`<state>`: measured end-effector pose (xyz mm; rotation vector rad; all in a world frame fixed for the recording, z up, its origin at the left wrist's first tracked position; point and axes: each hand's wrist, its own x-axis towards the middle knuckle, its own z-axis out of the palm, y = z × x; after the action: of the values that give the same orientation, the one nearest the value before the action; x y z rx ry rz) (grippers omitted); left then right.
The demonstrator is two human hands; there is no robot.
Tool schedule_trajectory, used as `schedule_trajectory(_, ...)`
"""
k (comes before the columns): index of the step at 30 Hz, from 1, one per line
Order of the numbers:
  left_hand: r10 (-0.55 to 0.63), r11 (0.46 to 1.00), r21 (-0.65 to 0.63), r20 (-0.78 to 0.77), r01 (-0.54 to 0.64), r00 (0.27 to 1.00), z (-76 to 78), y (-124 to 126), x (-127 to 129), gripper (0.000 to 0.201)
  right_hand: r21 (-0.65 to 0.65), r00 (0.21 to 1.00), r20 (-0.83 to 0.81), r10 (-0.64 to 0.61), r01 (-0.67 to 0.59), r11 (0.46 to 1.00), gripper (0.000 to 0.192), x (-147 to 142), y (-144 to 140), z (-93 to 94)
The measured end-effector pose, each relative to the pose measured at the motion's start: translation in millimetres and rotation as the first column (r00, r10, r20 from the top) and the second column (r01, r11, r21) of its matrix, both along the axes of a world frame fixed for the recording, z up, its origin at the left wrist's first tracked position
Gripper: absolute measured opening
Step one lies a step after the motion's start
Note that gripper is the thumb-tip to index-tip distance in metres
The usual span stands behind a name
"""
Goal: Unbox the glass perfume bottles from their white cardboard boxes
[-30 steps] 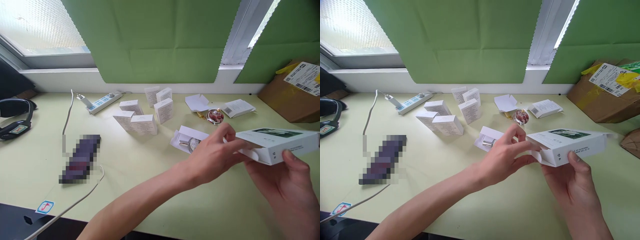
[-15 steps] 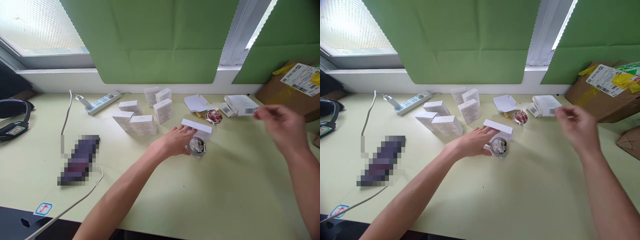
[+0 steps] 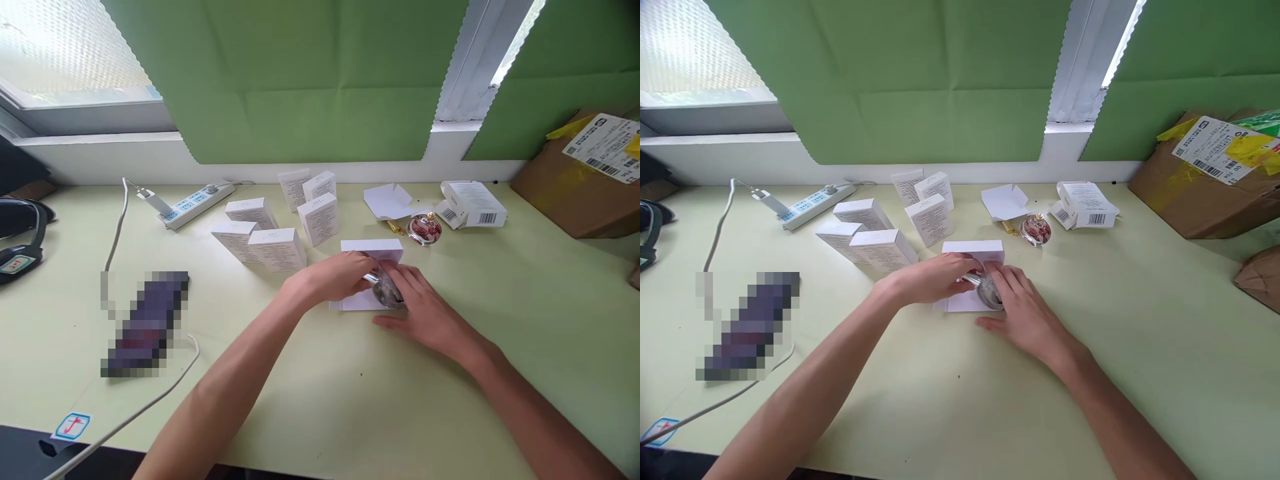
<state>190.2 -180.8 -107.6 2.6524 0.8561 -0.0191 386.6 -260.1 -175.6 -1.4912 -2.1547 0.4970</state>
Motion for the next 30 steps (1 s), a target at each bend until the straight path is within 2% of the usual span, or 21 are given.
schedule_trajectory(3,-0.088,0.996,0.009,0.092,0.088,0.992,8.4,-8,8,0.019,0.009,0.987,-0.121,-0.108,0.110,0.994,0.041,-9,-2,-5.3)
schedule_trajectory(5,-0.106,0.994,0.042,0.119,0.102,0.987,14.9,-13,11,0.017,-0.007,0.970,-0.206,-0.125,0.126,0.992,0.027,-11,-5,-5.9)
schedule_trajectory(8,-0.035,0.996,0.093,0.184,0.018,0.982,29.7,-15,7,0.023,-0.006,0.952,-0.263,-0.158,0.162,0.987,0.037,-6,-10,-5.5)
schedule_trajectory(10,0.101,0.988,0.083,0.306,-0.132,0.947,39.5,-12,1,0.035,-0.033,0.923,-0.293,-0.248,0.249,0.968,0.042,3,-10,-3.6)
schedule_trajectory(11,0.174,0.976,0.056,0.370,-0.209,0.913,42.2,-9,-2,0.039,-0.088,0.896,-0.333,-0.293,0.280,0.956,0.042,7,-9,-1.6)
schedule_trajectory(13,0.289,0.949,-0.018,0.459,-0.316,0.841,40.7,-1,-5,0.038,-0.242,0.816,-0.461,-0.348,0.262,0.934,0.037,16,-8,4.0)
schedule_trajectory(15,0.358,0.922,-0.055,0.499,-0.383,0.789,31.3,6,-1,0.039,-0.343,0.741,-0.572,-0.352,0.173,0.923,0.034,22,-7,9.8)
schedule_trajectory(17,0.393,0.897,-0.011,0.474,-0.441,0.788,20.9,10,7,0.048,-0.365,0.699,-0.629,-0.340,0.120,0.923,0.038,24,-7,13.4)
schedule_trajectory(19,0.395,0.869,0.077,0.485,-0.488,0.780,16.5,7,16,0.052,-0.400,0.703,-0.629,-0.333,0.074,0.913,0.039,25,-7,14.0)
schedule_trajectory(20,0.352,0.883,0.105,0.497,-0.457,0.793,17.3,4,19,0.049,-0.425,0.715,-0.619,-0.326,0.045,0.904,0.037,25,-8,13.6)
schedule_trajectory(21,0.276,0.919,0.113,0.497,-0.377,0.823,19.3,0,21,0.044,-0.451,0.731,-0.605,-0.316,0.013,0.893,0.034,25,-8,13.2)
schedule_trajectory(23,0.062,0.992,0.074,0.430,-0.104,0.901,24.4,-8,24,0.033,-0.485,0.759,-0.586,-0.283,-0.049,0.873,0.029,25,-8,13.4)
schedule_trajectory(25,-0.105,0.994,0.022,0.321,0.104,0.941,26.7,-14,25,0.025,-0.486,0.760,-0.606,-0.235,-0.120,0.866,0.030,26,-8,15.8)
schedule_trajectory(27,-0.161,0.987,0.021,0.264,0.161,0.951,25.2,-15,27,0.024,-0.483,0.737,-0.650,-0.184,-0.214,0.849,0.031,27,-9,19.9)
schedule_trajectory(30,-0.218,0.975,0.086,0.254,0.203,0.942,20.9,-14,30,0.022,-0.484,0.691,-0.708,-0.146,-0.324,0.813,0.031,29,-10,25.5)
